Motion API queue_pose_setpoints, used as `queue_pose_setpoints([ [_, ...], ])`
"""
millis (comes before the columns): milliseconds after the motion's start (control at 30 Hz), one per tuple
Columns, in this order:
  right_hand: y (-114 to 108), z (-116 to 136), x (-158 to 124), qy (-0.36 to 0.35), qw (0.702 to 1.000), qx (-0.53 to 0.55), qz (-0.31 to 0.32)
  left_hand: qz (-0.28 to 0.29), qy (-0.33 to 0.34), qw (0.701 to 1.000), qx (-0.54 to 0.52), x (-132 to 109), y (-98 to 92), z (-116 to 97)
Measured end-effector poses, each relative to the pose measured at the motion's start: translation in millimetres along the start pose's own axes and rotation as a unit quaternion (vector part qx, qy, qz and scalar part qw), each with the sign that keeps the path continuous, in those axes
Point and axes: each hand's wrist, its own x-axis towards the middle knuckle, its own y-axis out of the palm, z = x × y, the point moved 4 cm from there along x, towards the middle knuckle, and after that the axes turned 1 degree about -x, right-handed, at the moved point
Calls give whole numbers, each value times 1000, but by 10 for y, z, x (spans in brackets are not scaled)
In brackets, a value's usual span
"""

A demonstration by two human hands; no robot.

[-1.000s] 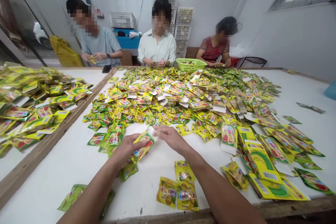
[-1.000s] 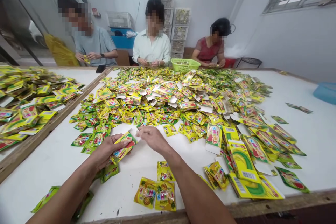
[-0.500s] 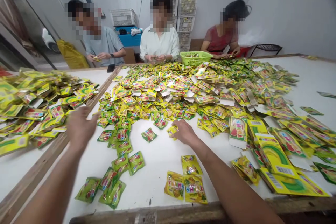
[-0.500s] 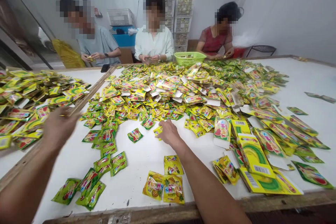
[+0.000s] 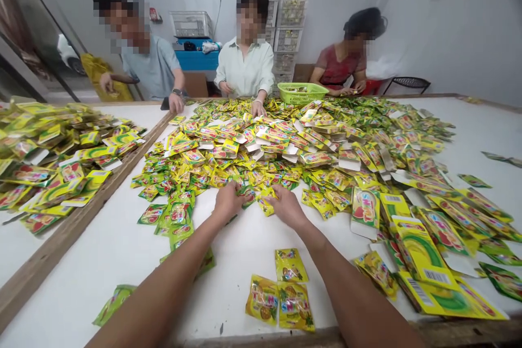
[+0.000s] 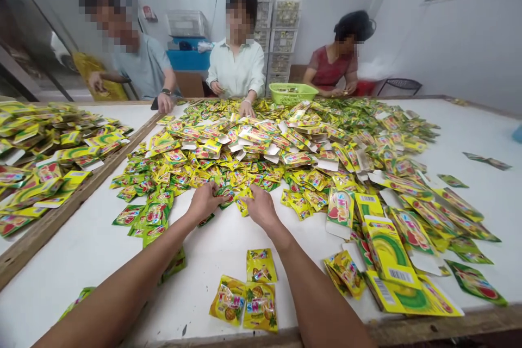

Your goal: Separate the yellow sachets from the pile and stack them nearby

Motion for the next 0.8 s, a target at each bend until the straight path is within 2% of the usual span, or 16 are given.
queue_pose_setpoints([
  [67,16,22,9,-12,992,122,18,60,-5,993,-98,-86,5,30],
  [167,83,105,-14,-43,957,282,59,151,-25,956,-249,-254,-4,24],
  [267,155,167,-55,-41,945,315,78,191,-37,925,-327,-392,-52,-29],
  [400,157,195,-84,-26,957,284,56,197,-47,908,-367,-451,-79,-76],
  [533,151,201,-97,-18,959,273,73,163,-45,919,-356,-419,-43,-47],
  [600,161,205,-102,-11,958,272,89,167,-46,922,-347,-403,-23,-26],
  [800,171,233,-117,2,931,349,105,189,-44,918,-346,-364,-83,-11],
])
